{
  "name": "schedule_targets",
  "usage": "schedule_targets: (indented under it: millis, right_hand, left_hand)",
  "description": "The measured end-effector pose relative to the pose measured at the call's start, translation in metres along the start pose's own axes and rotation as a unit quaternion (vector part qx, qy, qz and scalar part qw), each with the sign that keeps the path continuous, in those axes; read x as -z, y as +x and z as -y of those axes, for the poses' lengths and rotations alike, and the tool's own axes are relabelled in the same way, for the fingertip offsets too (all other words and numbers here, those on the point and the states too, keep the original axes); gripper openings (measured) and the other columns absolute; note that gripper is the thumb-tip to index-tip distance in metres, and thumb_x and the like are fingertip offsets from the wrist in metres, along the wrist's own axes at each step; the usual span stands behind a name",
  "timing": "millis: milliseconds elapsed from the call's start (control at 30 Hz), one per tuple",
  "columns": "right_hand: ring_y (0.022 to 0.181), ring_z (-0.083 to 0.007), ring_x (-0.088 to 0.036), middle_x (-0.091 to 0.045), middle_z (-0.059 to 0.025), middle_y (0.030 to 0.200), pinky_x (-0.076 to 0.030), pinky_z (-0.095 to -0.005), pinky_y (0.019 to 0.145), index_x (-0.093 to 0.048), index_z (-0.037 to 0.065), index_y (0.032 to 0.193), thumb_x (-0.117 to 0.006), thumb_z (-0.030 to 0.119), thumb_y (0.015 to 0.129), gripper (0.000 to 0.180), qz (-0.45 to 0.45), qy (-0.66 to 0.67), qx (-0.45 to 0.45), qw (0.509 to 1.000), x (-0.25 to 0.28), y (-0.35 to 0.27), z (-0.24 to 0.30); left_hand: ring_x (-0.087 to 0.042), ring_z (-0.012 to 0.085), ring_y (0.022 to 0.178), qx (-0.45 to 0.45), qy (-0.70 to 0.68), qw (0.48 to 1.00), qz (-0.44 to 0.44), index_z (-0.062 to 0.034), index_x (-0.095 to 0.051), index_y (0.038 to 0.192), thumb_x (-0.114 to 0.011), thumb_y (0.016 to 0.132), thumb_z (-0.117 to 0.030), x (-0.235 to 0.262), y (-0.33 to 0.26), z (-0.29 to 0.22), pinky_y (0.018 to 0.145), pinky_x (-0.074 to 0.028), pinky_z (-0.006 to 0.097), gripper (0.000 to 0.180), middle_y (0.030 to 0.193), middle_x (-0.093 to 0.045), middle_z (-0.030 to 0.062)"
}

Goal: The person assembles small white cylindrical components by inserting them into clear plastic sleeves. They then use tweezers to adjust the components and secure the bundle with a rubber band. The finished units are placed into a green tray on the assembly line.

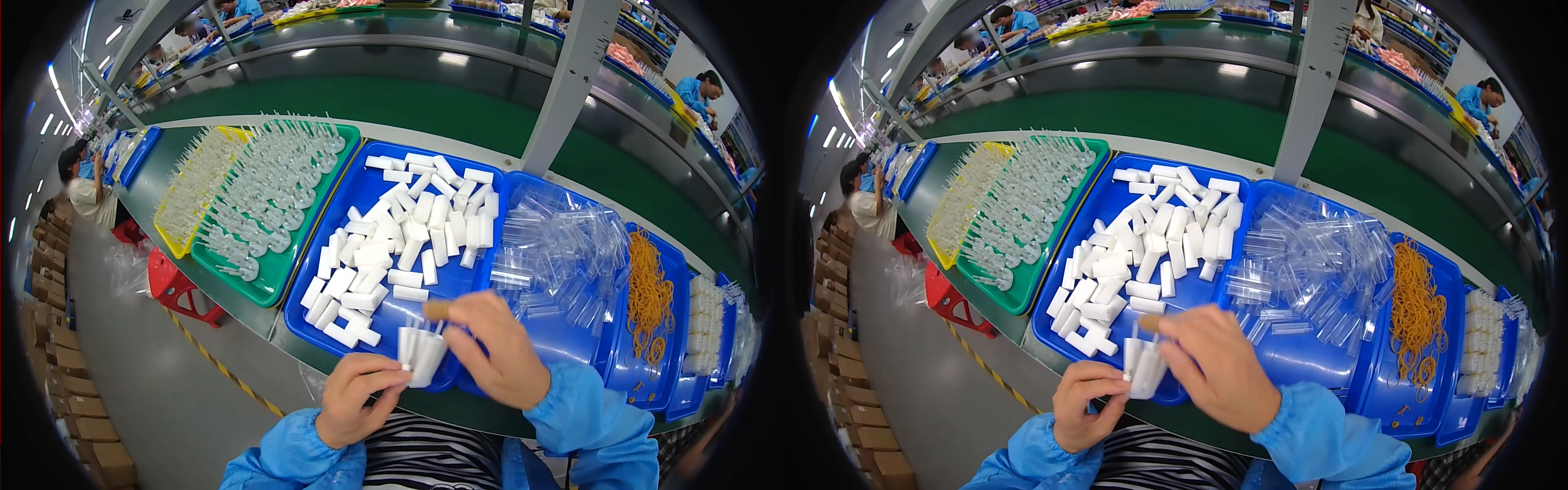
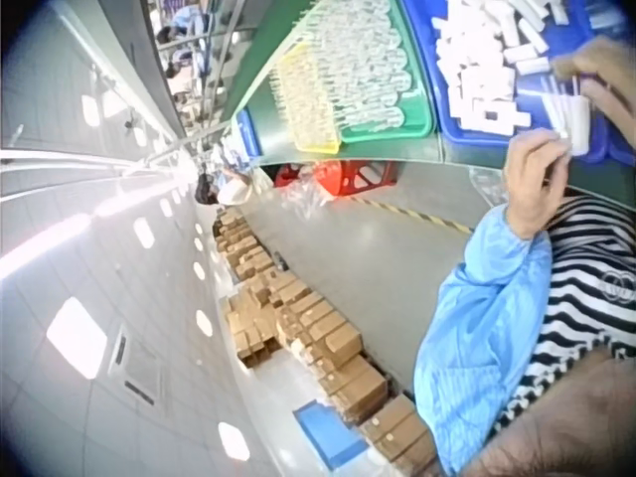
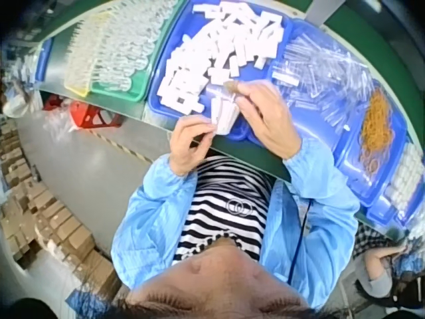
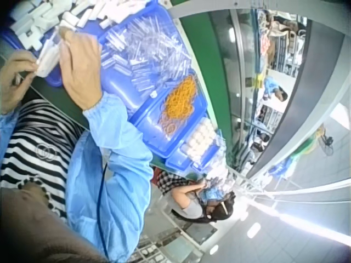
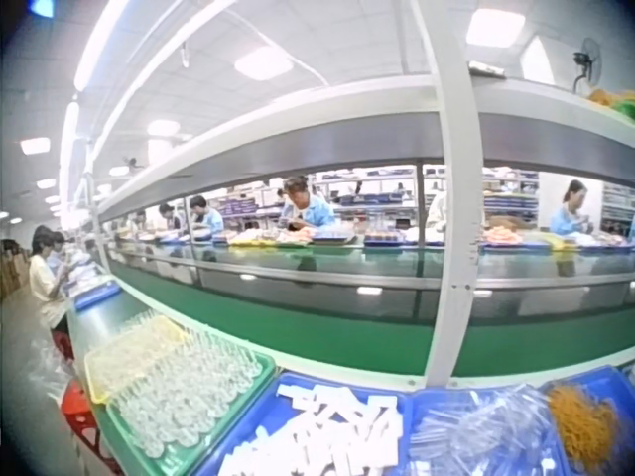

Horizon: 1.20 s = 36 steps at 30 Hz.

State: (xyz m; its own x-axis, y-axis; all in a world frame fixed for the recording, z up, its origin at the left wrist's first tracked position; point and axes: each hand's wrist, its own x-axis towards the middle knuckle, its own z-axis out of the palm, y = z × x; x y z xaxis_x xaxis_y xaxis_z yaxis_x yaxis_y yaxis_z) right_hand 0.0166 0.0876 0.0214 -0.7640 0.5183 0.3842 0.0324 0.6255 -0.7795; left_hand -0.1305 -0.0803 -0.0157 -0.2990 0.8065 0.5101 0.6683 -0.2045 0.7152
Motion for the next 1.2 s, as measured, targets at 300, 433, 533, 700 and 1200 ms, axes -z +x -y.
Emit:
schedule_targets:
  millis: [300, 433, 533, 700, 1200]
  right_hand:
    - [0.084, -0.021, -0.059, -0.06, -0.0053, 0.085, -0.045, -0.0342, 0.077, -0.065, 0.007, 0.097, -0.063, 0.01, 0.078, 0.019, 0.13, -0.385, 0.128, 0.905, -0.043, 0.039, -0.025]
    - [0.083, -0.0223, -0.059, -0.059, -0.0057, 0.085, -0.046, -0.0351, 0.075, -0.064, 0.006, 0.095, -0.067, 0.011, 0.075, 0.02, 0.157, -0.34, 0.108, 0.921, -0.041, 0.035, -0.02]
    - [0.083, -0.0233, -0.06, -0.061, -0.0067, 0.086, -0.048, -0.0353, 0.073, -0.064, 0.004, 0.097, -0.07, 0.009, 0.073, 0.025, 0.155, -0.267, 0.084, 0.948, -0.03, 0.027, -0.019]
    - [0.079, -0.0223, -0.065, -0.067, -0.0115, 0.092, -0.053, -0.0332, 0.069, -0.06, 0.002, 0.109, -0.07, 0.006, 0.077, 0.034, 0.094, 0.028, -0.144, 0.985, 0.003, 0.024, 0.004]
    - [0.086, -0.0127, -0.065, -0.069, -0.0079, 0.092, -0.05, -0.0281, 0.081, -0.06, 0.0, 0.112, -0.072, 0.013, 0.09, 0.029, -0.022, 0.195, -0.186, 0.963, 0.024, -0.01, 0.001]
  left_hand:
    - [-0.06, 0.0227, 0.081, -0.01, 0.152, 0.988, -0.027, -0.0099, -0.071, 0.1, -0.076, 0.065, 0.008, 0.026, -0.008, 0.009, 0.069, -0.043, 0.034, 0.04, 0.093, -0.065, 0.0037]
    - [-0.059, 0.0216, 0.083, -0.027, 0.157, 0.987, -0.011, -0.0116, -0.073, 0.101, -0.075, 0.063, 0.007, 0.03, -0.008, 0.01, 0.071, -0.042, 0.034, 0.042, 0.093, -0.064, 0.002]
    - [-0.059, 0.0207, 0.085, -0.048, 0.165, 0.985, 0.023, -0.0129, -0.074, 0.102, -0.073, 0.062, 0.005, 0.031, -0.005, 0.008, 0.072, -0.042, 0.034, 0.044, 0.093, -0.064, 0.0004]
    - [-0.058, 0.0183, 0.086, -0.111, 0.179, 0.975, 0.07, -0.0137, -0.077, 0.101, -0.074, 0.063, -0.002, 0.027, 0.002, 0.0, 0.074, -0.043, 0.032, 0.04, 0.096, -0.064, -0.0011]
    - [-0.059, 0.018, 0.086, -0.144, 0.094, 0.975, 0.142, -0.0122, -0.076, 0.109, -0.072, 0.072, -0.005, 0.009, 0.012, -0.015, 0.074, -0.045, 0.03, 0.038, 0.1, -0.064, 0.0003]
